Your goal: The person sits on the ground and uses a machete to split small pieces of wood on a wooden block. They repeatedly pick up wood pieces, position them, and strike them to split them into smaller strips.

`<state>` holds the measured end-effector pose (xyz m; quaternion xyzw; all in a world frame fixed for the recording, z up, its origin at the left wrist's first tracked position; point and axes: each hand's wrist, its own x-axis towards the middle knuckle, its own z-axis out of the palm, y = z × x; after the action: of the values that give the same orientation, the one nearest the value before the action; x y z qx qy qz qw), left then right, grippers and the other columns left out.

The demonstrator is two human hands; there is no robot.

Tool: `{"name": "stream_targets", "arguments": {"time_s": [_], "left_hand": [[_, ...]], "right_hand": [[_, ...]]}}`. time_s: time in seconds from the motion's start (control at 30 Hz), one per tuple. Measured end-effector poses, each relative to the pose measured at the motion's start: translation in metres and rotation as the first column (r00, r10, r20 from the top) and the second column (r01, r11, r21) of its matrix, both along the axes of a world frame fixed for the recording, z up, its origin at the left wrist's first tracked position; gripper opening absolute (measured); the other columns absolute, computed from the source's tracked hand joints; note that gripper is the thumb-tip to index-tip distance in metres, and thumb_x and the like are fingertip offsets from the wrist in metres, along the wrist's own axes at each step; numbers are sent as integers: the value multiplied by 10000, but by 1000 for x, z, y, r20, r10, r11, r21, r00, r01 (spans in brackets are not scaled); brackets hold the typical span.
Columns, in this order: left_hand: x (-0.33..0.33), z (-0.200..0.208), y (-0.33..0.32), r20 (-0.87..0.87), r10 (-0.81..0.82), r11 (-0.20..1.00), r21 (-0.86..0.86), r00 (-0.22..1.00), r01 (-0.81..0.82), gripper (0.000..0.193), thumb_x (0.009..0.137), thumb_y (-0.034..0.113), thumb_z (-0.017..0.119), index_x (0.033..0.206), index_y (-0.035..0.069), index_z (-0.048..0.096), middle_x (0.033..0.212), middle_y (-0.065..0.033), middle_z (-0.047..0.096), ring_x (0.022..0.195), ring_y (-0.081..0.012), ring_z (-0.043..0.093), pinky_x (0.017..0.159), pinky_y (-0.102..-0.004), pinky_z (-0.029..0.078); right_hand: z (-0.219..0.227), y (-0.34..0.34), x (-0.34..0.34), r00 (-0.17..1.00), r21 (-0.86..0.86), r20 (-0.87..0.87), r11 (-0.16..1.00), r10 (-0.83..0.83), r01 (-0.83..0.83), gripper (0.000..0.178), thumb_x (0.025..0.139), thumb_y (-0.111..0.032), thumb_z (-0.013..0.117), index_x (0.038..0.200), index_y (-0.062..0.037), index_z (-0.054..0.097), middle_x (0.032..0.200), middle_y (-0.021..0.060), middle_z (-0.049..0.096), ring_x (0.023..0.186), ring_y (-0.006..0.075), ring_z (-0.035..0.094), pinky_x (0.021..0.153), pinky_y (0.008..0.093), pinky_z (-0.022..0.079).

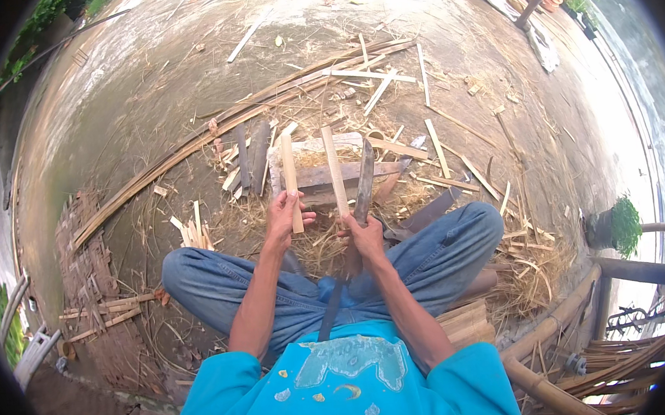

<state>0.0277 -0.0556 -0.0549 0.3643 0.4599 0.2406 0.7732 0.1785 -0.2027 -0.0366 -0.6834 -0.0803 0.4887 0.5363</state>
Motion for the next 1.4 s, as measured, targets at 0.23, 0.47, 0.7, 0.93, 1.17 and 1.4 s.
{"name": "stream_targets", "arguments": {"time_s": [0.23, 0.47, 0.7, 0.93, 1.17, 1.4], "left_hand": [[-21, -3, 19, -448, -297, 922, 95, 844, 375, 341, 1046, 301, 526, 1094, 8, 694, 822, -109, 706, 600, -198, 662, 537, -314, 482], [-44, 25, 12, -882, 92, 596, 421, 463, 683, 271, 945, 300, 701, 1151, 140, 774, 943, -176, 748, 899, -344, 726, 803, -481, 531], [-45, 58, 44, -924, 64, 581, 341, 376, 739, 470, 851, 286, 815, 1294, 160, 717, 1014, -139, 767, 942, -361, 725, 848, -466, 563], [-52, 73, 65, -379, 61, 911, 400, 923, 104, 546, 886, 105, 801, 1385, -4, 610, 902, -86, 747, 692, -100, 684, 649, -232, 564], [-23, 58, 46, -221, 398, 815, 530, 890, -232, 275, 987, 211, 710, 1047, -54, 752, 809, -91, 749, 685, -124, 696, 665, -264, 572], [-7, 74, 37, -376, 449, 672, 740, 810, -29, 280, 1020, 216, 652, 1013, -37, 771, 759, -126, 755, 675, -154, 741, 604, -316, 561]], "right_hand": [[-35, 18, 45, 996, -94, 88, 995, -16, 25, 365, 961, -283, 743, 1214, -32, 662, 961, 114, 753, 648, 128, 687, 489, 268, 530], [-13, 7, 46, 798, -233, 535, 956, 278, -178, 445, 941, -329, 731, 1239, -6, 661, 837, 198, 708, 728, 318, 723, 640, 434, 543], [-32, -2, -6, 582, -296, 615, 840, 532, -455, 637, 931, -240, 700, 1437, -20, 382, 980, 282, 689, 903, 464, 672, 769, 533, 502], [-40, 4, -16, 672, -307, 523, 851, 525, -426, 419, 975, -330, 676, 1129, 40, 556, 870, 313, 666, 869, 527, 651, 760, 567, 503], [-37, 10, -32, 670, -265, 564, 874, 483, -407, 432, 1043, -395, 574, 1034, 37, 581, 828, 298, 660, 825, 509, 653, 714, 572, 485], [43, 31, -51, 757, -74, 450, 865, 473, -496, 426, 1037, -413, 593, 1049, 12, 586, 715, 244, 620, 709, 444, 641, 646, 504, 477]]}}
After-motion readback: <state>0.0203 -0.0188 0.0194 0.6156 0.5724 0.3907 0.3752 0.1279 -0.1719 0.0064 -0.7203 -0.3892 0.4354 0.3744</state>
